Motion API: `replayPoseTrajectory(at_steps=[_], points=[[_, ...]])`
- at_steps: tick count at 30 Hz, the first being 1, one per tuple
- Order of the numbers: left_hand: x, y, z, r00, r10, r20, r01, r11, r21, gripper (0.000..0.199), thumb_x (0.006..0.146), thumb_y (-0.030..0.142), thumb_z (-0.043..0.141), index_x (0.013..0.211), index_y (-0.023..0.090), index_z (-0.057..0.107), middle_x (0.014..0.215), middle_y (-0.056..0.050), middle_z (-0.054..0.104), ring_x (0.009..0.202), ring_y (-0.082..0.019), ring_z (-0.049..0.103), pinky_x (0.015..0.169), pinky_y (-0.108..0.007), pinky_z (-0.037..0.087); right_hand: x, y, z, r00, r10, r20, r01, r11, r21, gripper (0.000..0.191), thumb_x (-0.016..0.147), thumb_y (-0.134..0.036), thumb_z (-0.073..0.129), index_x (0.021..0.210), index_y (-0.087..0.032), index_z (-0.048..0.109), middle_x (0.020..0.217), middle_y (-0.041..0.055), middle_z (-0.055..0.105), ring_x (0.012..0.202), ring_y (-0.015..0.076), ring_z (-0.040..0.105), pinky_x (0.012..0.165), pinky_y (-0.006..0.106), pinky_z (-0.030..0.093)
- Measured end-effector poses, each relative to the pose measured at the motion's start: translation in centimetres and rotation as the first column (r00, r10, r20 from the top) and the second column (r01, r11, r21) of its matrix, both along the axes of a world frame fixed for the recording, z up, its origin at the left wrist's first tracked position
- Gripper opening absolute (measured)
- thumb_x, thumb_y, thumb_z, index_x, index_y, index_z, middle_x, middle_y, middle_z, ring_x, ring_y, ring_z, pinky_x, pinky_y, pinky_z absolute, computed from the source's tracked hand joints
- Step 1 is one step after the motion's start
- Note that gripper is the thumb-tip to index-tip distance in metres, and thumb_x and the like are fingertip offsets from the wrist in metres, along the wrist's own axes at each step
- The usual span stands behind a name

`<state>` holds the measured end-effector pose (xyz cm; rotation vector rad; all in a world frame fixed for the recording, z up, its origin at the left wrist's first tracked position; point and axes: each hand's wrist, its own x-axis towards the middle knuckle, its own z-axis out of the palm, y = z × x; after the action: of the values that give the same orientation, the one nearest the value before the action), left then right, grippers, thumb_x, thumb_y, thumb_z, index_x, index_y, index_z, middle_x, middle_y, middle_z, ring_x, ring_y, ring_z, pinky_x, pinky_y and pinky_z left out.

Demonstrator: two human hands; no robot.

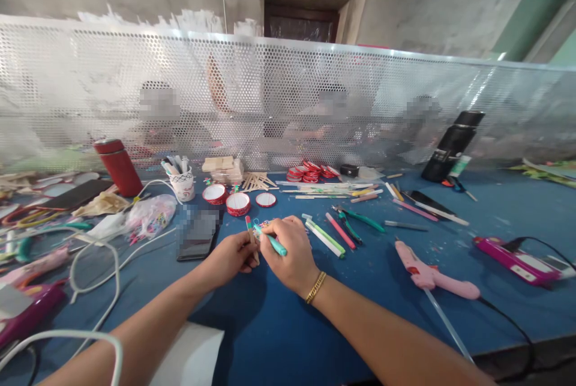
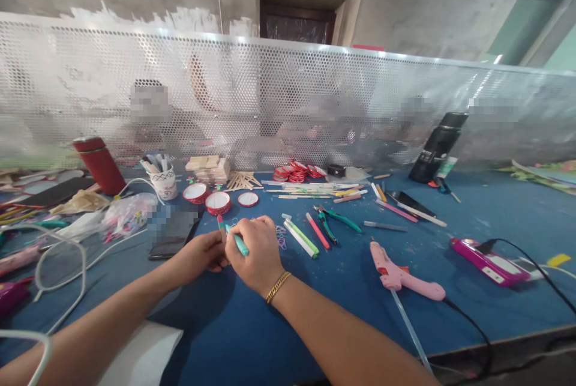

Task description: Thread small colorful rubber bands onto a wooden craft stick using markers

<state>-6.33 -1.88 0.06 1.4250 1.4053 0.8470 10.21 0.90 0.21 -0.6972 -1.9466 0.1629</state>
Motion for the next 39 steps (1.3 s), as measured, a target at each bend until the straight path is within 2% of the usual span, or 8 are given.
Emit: replayPoseTrajectory(at_steps=[9, 14, 18, 25, 28, 32, 39], points=[[0.04, 0.06, 0.01, 1.000, 0.010, -0.023, -0.010, 1.000, 0.011, 0.025, 0.082, 0.042, 0.054, 0.086, 0.017, 0.056, 0.068, 0.001, 0.060, 0.061, -0.011, 0.058, 0.056, -0.023, 0.048, -0.24, -0.13, 0.15, 0.998, 0.049, 0.042, -0.049, 0.999, -0.007, 0.005, 0.088, -0.023, 0.051, 0.085, -0.021, 0.055, 0.075, -0.0004, 0.063, 0.077, 0.0158, 0.058, 0.088, 0.034, 0.035], [0.31, -0.15, 0.50, 1.000, 0.021, -0.015, -0.021, 1.000, -0.005, 0.030, 0.080, 0.046, 0.056, 0.083, 0.017, 0.055, 0.069, 0.000, 0.060, 0.061, -0.011, 0.058, 0.056, -0.022, 0.047, -0.03, -0.07, 0.24, 1.000, -0.004, 0.005, 0.004, 1.000, -0.012, 0.005, 0.088, -0.021, 0.051, 0.084, -0.021, 0.054, 0.075, 0.0004, 0.063, 0.076, 0.0162, 0.057, 0.086, 0.035, 0.036], [0.36, -0.21, 0.62, 1.000, 0.027, 0.008, -0.027, 0.999, -0.022, 0.033, 0.076, 0.049, 0.060, 0.081, 0.017, 0.055, 0.068, 0.000, 0.060, 0.060, -0.010, 0.058, 0.055, -0.021, 0.046, -0.08, -0.19, 0.24, 0.999, 0.033, -0.024, -0.033, 0.999, -0.003, 0.004, 0.087, -0.021, 0.052, 0.086, -0.021, 0.055, 0.076, 0.0004, 0.063, 0.076, 0.0161, 0.058, 0.087, 0.035, 0.037], [0.31, -0.23, 0.65, 1.000, 0.009, -0.026, -0.009, 1.000, -0.003, 0.027, 0.081, 0.043, 0.055, 0.085, 0.016, 0.055, 0.067, 0.001, 0.059, 0.060, -0.010, 0.057, 0.055, -0.022, 0.047, -0.16, 0.02, 0.06, 0.999, 0.047, 0.026, -0.046, 0.999, -0.021, 0.003, 0.087, -0.022, 0.053, 0.086, -0.021, 0.055, 0.078, 0.0000, 0.064, 0.079, 0.0160, 0.059, 0.087, 0.034, 0.037], [0.29, -0.19, 0.51, 1.000, 0.010, -0.015, -0.010, 1.000, -0.003, 0.027, 0.081, 0.044, 0.054, 0.084, 0.017, 0.054, 0.068, 0.001, 0.059, 0.060, -0.010, 0.057, 0.055, -0.022, 0.046, -0.03, 0.12, 0.07, 1.000, 0.015, -0.005, -0.015, 1.000, -0.014, 0.004, 0.087, -0.022, 0.052, 0.085, -0.021, 0.055, 0.076, 0.0004, 0.063, 0.077, 0.0161, 0.058, 0.086, 0.034, 0.037], [0.21, -0.13, 0.28, 1.000, 0.020, 0.001, -0.020, 1.000, -0.016, 0.027, 0.081, 0.043, 0.055, 0.085, 0.017, 0.055, 0.068, 0.001, 0.059, 0.060, -0.010, 0.057, 0.056, -0.021, 0.047, -0.02, -0.05, 0.12, 0.998, 0.045, -0.035, -0.045, 0.999, 0.001, 0.004, 0.088, -0.022, 0.052, 0.086, -0.021, 0.055, 0.075, 0.0001, 0.062, 0.075, 0.0158, 0.057, 0.086, 0.035, 0.038], [0.15, -0.12, 0.29, 1.000, 0.011, -0.008, -0.011, 1.000, 0.004, 0.029, 0.081, 0.046, 0.056, 0.085, 0.017, 0.057, 0.068, 0.000, 0.061, 0.060, -0.011, 0.058, 0.056, -0.021, 0.047, -0.10, 0.00, 0.06, 0.998, 0.058, 0.024, -0.058, 0.998, -0.008, 0.003, 0.088, -0.022, 0.052, 0.086, -0.022, 0.055, 0.077, 0.0005, 0.063, 0.079, 0.0166, 0.058, 0.087, 0.035, 0.037]])
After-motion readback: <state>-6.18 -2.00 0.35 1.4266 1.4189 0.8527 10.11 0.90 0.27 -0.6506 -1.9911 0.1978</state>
